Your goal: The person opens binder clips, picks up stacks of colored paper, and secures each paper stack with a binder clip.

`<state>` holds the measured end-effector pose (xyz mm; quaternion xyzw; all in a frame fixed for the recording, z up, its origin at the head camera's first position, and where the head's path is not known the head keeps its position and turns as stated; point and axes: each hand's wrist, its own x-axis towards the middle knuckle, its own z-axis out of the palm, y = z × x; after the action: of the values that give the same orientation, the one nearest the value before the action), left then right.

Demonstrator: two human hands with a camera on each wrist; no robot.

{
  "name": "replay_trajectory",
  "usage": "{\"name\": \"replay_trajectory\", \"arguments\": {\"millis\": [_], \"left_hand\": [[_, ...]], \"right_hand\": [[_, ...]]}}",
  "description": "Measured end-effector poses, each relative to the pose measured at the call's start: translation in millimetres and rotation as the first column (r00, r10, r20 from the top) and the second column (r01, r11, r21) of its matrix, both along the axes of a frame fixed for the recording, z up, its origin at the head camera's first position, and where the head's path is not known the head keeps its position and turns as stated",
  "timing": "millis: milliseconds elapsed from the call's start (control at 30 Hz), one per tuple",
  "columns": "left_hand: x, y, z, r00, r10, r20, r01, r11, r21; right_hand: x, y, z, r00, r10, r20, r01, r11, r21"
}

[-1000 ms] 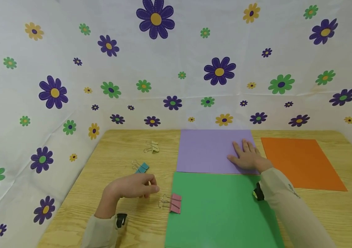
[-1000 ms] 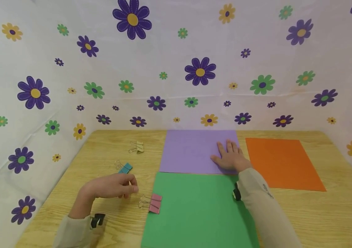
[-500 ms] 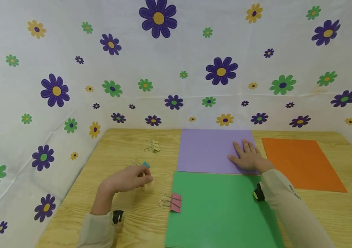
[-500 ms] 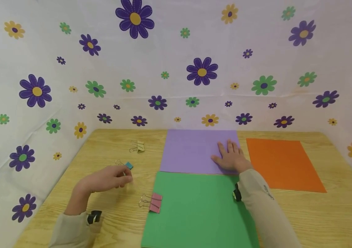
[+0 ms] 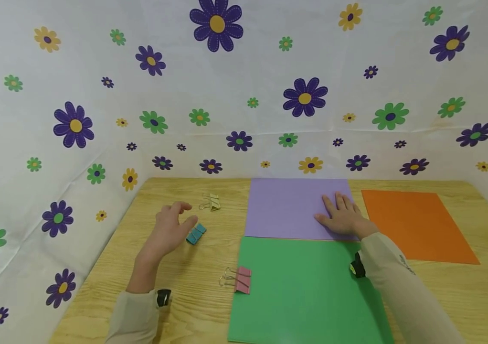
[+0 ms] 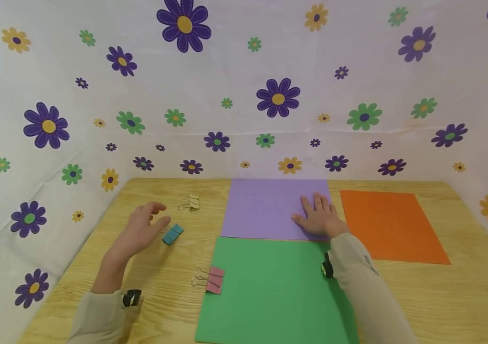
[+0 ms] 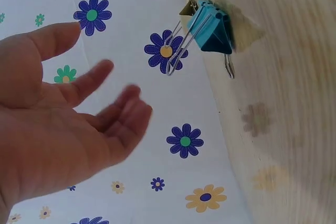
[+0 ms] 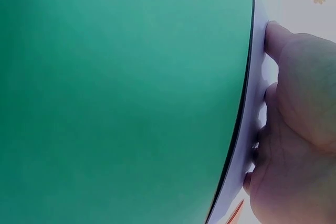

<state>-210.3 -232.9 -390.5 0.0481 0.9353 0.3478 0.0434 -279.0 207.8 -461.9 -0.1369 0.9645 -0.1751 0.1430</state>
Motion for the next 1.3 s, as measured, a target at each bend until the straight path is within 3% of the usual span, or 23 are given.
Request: {"name": "replay_trajectory", "arguments": {"millis": [67, 167, 300, 400, 533, 733, 1000, 1167, 1300], "left_hand": [[-1.6, 0.0, -1.3, 0.999, 0.041, 0.028, -0.04, 0.999, -0.025], [-5.5, 0.0, -6.4, 0.995, 0.048, 0.09, -0.039, 0.995, -0.096], [-9.6, 1.3, -13.6, 0.983, -0.003, 0.185, 0.033, 0.987, -0.16], [-11.1, 3.0, -16.5, 0.974, -0.061, 0.22, 0.1, 0.98, -0.172], [-12.0, 4.7, -17.1, 0.968, -0.113, 0.225, 0.15, 0.977, -0.151], [-12.6, 6.6, -17.6, 0.969, -0.099, 0.226, 0.131, 0.983, -0.13], [-13.9, 17.1, -19.6, 0.973, -0.109, 0.205, 0.153, 0.966, -0.209], [-15.2, 18.6, -21.5, 0.978, -0.036, 0.206, 0.082, 0.973, -0.218], [-14.1, 18.4, -19.4, 0.984, 0.009, 0.176, 0.035, 0.968, -0.248]], "right_hand": [[0.7, -1, 0.8, 1.0, 0.002, -0.004, -0.002, 1.0, -0.001], [3.4, -3, 4.4, 1.0, -0.004, -0.001, 0.004, 1.0, -0.003], [5.7, -6, 9.0, 1.0, -0.011, 0.002, 0.011, 1.0, 0.009], [3.4, -7, 8.7, 1.0, -0.006, 0.008, 0.005, 1.0, 0.009], [-3.5, -5, 2.3, 1.0, -0.003, 0.019, 0.003, 1.0, 0.016], [-10.0, 0, -9.0, 1.0, 0.001, 0.014, -0.002, 1.0, 0.022], [-10.7, 4, -11.5, 1.0, -0.001, 0.006, 0.001, 1.0, 0.019], [-15.8, 8, -20.0, 1.0, 0.002, -0.011, -0.001, 0.999, 0.039], [-12.8, 7, -17.2, 1.0, -0.005, -0.001, 0.005, 0.999, 0.039]]}}
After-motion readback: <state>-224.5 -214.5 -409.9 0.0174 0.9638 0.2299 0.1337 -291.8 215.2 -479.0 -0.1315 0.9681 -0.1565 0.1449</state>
